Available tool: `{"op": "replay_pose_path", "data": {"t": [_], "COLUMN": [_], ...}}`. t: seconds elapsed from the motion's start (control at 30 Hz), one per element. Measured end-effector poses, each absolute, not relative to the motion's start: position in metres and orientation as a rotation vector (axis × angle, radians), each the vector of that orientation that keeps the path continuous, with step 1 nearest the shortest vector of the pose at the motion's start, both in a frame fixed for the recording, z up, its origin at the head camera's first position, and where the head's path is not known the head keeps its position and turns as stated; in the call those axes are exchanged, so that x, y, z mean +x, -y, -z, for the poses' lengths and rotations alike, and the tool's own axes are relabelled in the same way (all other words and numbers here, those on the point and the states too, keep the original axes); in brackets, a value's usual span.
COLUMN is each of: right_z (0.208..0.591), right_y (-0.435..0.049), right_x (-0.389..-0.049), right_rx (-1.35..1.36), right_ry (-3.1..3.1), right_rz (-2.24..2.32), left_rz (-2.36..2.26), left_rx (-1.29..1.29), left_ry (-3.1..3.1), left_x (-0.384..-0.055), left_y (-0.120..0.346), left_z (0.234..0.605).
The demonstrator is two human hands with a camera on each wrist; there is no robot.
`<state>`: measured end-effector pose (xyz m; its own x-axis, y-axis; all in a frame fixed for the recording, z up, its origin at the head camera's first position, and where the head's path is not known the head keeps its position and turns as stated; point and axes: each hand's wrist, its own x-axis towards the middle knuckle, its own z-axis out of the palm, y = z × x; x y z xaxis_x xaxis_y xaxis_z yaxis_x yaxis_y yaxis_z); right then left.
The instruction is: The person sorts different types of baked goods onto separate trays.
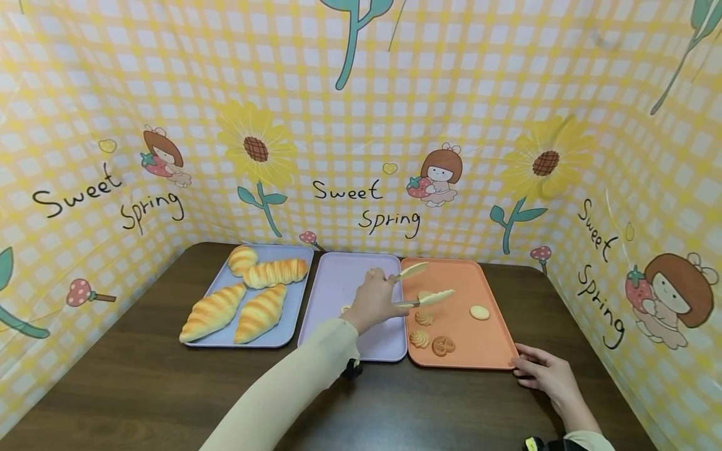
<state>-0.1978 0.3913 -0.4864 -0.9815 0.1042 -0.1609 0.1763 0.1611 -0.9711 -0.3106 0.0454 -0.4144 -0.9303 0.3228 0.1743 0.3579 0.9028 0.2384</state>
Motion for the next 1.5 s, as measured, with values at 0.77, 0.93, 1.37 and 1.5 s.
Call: {"op": "replay_pose_path", "data": {"t": [0.77, 0.93, 1.37, 1.5], "right_z": [0.485, 0.484, 0.485, 0.486], "right_y": [-0.391, -0.39, -0.39, -0.39], "right_x": [-0.197, -0.197, -0.197, -0.196], "right_rx": [0.266, 0.264, 0.272, 0.276], "right_ry": [-2.36, -2.356, -2.357, -2.364], "right_rz": [1.977, 1.989, 1.974, 1.954], "left_rz": [-0.137, -0.134, -0.167, -0.154], "left_rx": [-0.703, -0.692, -0.668, -0.664], "left_ry": [2.894, 2.923, 2.954, 2.936], "left_x": [-0.28, -0.277, -0.276, -0.277], "left_y": [-0.125, -0.137, -0.142, -0.141], "left_z": [0.422, 0.424, 0.428, 0.431]}}
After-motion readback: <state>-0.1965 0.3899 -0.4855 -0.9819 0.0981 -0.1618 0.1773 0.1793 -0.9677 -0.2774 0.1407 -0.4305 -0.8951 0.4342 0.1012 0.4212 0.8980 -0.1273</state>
